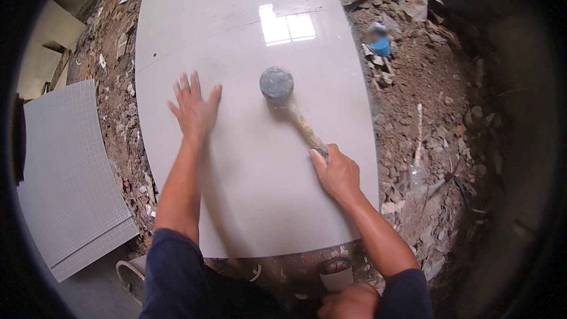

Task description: The person scoops cement from a bucket with a trowel and spreads it on the floor. They place a large white tile onto the cement and tap it with a rubber mallet to level and secure it.

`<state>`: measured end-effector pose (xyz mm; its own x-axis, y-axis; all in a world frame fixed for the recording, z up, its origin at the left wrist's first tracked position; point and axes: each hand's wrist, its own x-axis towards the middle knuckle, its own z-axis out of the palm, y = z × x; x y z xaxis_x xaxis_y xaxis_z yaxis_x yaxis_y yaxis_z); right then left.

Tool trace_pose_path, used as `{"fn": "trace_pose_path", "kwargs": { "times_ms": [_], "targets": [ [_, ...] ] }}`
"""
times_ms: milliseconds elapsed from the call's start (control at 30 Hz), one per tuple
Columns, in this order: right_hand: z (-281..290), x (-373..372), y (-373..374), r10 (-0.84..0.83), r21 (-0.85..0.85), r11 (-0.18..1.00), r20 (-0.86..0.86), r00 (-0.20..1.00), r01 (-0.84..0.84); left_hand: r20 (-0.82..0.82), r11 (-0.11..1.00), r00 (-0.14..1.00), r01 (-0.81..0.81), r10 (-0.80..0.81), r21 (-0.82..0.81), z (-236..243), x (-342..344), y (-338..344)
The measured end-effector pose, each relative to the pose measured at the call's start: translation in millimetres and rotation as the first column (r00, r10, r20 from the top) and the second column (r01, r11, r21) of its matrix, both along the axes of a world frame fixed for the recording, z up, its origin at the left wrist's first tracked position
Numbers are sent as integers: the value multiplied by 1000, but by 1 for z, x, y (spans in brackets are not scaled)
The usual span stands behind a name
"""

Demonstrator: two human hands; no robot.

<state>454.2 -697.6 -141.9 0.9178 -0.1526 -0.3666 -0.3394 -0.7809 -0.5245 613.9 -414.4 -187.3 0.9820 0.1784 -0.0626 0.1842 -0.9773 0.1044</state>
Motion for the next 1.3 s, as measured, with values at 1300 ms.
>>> {"fn": "trace_pose_path", "kwargs": {
  "times_ms": [1300],
  "targets": [
    [-10, 77, 12, 51, 1, 999, 23, 998, -51, 64, 995, 994, 91, -94, 47, -20, 90, 18]
  ]
}}
